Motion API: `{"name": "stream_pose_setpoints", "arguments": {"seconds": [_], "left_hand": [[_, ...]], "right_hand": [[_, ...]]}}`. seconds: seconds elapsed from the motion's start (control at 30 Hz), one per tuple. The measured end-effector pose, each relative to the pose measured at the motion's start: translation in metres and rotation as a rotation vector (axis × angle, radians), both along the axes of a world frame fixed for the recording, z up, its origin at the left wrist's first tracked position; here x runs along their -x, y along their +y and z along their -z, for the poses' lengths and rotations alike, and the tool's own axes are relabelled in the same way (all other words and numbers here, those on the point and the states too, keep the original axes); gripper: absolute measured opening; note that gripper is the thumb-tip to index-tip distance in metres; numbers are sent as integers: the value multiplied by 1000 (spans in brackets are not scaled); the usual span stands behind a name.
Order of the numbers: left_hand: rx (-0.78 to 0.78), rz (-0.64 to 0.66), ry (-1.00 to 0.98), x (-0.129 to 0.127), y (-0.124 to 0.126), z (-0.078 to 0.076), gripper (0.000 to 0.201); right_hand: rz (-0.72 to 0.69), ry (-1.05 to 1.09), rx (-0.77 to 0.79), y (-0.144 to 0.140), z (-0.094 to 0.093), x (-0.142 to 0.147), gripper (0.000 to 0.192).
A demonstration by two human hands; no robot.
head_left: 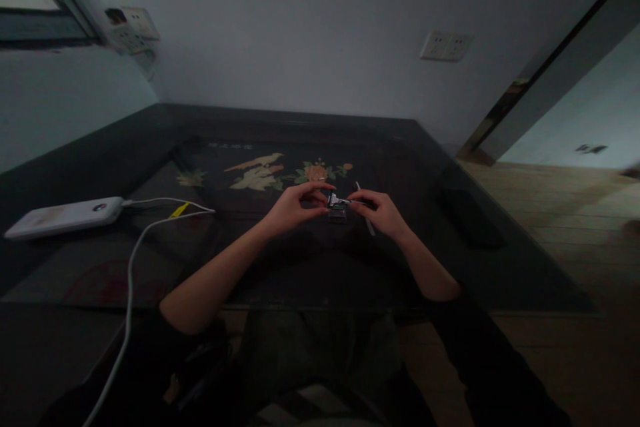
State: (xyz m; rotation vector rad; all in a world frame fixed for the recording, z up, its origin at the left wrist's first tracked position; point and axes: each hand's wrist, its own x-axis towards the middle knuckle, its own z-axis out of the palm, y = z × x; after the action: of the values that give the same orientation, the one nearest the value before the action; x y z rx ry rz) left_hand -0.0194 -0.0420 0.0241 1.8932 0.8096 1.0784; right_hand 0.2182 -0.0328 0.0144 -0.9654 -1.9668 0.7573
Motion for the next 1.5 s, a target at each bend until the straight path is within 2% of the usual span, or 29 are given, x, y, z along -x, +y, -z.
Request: {"name": "stream_pose_setpoints", "arguments": {"seconds": [0.23, 0.67, 0.93, 1.5], "left_hand": [[56, 56, -37, 0, 1, 1, 48], [40, -7, -37, -3, 0, 1, 45], [76, 26, -34, -1, -1, -2, 45], [72, -10, -24, -3, 0, 0, 44]], "right_hand": [[-17, 26, 17, -1, -1, 1, 20], [3, 6, 27, -2, -1, 1, 20], [15, 8, 11, -1, 0, 1, 23], [-5, 12, 9, -1, 1, 1, 21]]}}
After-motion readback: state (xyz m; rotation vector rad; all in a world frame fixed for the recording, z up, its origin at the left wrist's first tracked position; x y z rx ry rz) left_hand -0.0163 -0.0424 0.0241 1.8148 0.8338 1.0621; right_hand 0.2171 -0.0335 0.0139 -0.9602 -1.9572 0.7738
